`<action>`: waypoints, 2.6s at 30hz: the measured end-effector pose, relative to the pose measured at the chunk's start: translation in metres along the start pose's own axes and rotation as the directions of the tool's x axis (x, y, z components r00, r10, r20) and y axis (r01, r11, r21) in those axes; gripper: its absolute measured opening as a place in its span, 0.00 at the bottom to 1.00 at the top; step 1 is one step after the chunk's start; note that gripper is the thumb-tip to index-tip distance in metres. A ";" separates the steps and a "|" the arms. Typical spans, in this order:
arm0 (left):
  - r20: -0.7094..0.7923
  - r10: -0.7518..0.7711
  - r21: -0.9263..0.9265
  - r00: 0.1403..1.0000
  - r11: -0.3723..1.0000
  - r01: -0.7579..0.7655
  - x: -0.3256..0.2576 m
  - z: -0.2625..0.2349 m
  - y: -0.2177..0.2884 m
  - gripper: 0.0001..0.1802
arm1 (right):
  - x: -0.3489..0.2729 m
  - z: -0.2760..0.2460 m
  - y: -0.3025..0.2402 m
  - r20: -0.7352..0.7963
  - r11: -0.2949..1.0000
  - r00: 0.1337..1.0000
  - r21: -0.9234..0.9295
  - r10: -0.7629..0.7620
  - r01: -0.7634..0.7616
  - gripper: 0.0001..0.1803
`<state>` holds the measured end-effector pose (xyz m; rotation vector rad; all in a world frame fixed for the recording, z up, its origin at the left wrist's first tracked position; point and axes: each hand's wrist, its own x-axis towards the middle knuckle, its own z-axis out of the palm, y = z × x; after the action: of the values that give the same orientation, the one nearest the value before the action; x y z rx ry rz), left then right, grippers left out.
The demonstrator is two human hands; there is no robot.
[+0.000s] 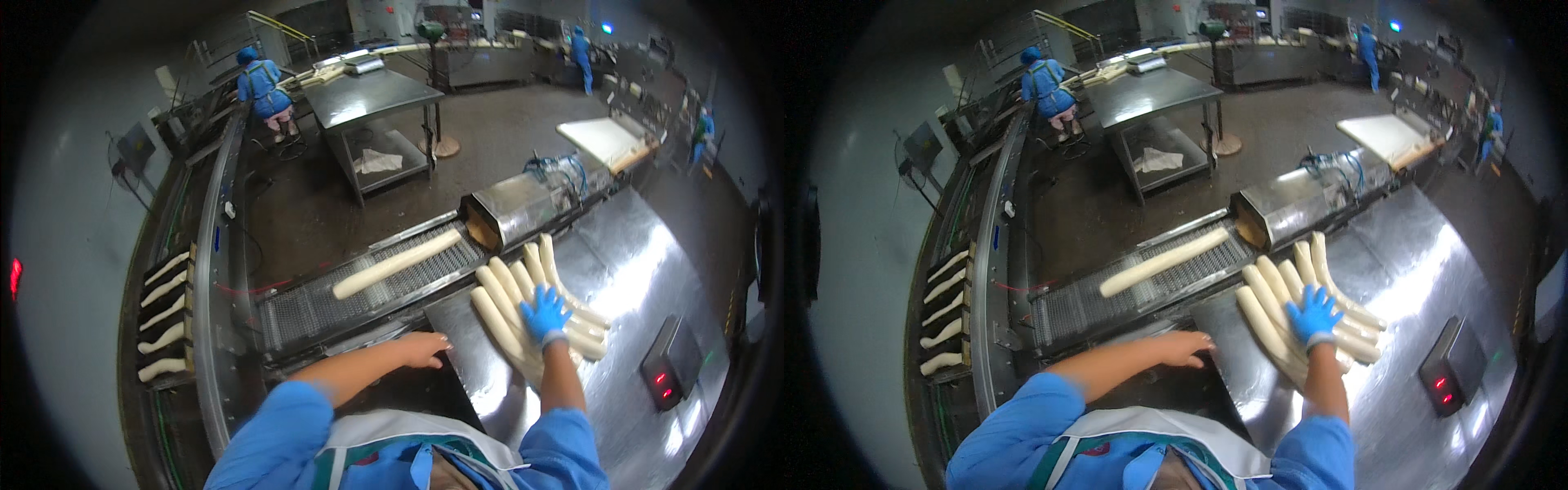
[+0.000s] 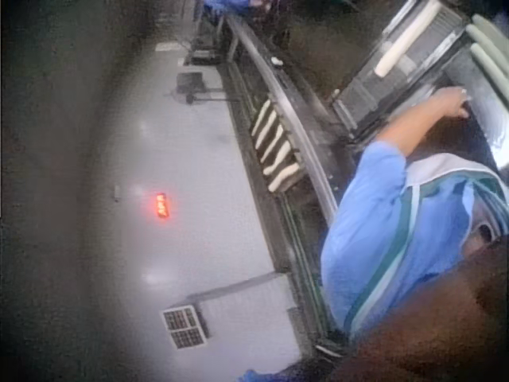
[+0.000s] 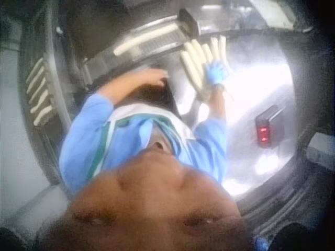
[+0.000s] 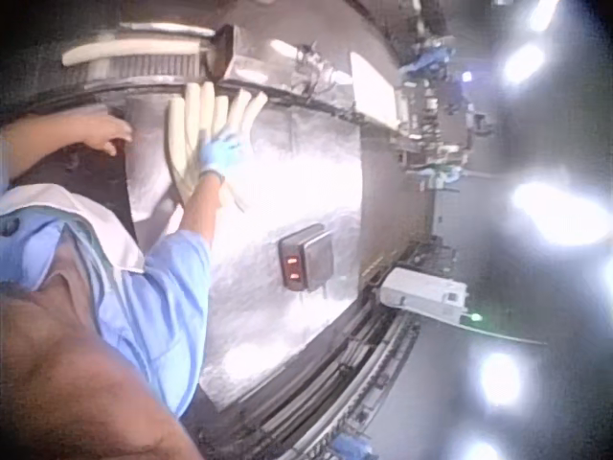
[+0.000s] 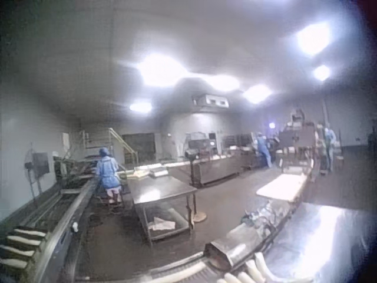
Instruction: The person moves pieces of dough from a conveyor belt onto a metal table, organizes them, and then places them onto a baking tray. The person then places the loaded tray onto a rack.
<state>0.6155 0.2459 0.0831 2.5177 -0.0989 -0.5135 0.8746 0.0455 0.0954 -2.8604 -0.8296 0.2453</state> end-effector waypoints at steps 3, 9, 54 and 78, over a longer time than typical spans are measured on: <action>-0.200 0.003 -0.036 0.980 0.999 -0.010 -0.059 0.016 -0.029 0.30 | -0.058 0.014 -0.030 0.027 0.990 0.991 -0.061 -0.129 0.130 0.45; -0.510 -0.475 -0.363 0.717 0.875 0.321 -0.232 0.017 -0.062 0.27 | -0.084 0.034 -0.066 -0.163 0.983 0.980 -0.161 -0.115 0.089 0.35; -0.800 -0.599 -0.599 0.031 0.797 -0.069 -0.420 0.023 -0.142 0.13 | -0.101 -0.169 -0.161 -0.531 -0.445 0.847 0.761 -0.013 0.471 0.26; -0.564 -0.821 -0.823 0.086 0.567 0.018 -0.314 0.003 -0.036 0.12 | 0.040 -0.041 0.056 0.041 0.940 0.939 -0.048 0.341 -0.339 0.37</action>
<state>0.3232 0.3301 0.1677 1.5900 1.2509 0.8148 0.9449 0.0159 0.1200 -3.0327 -0.3421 0.3417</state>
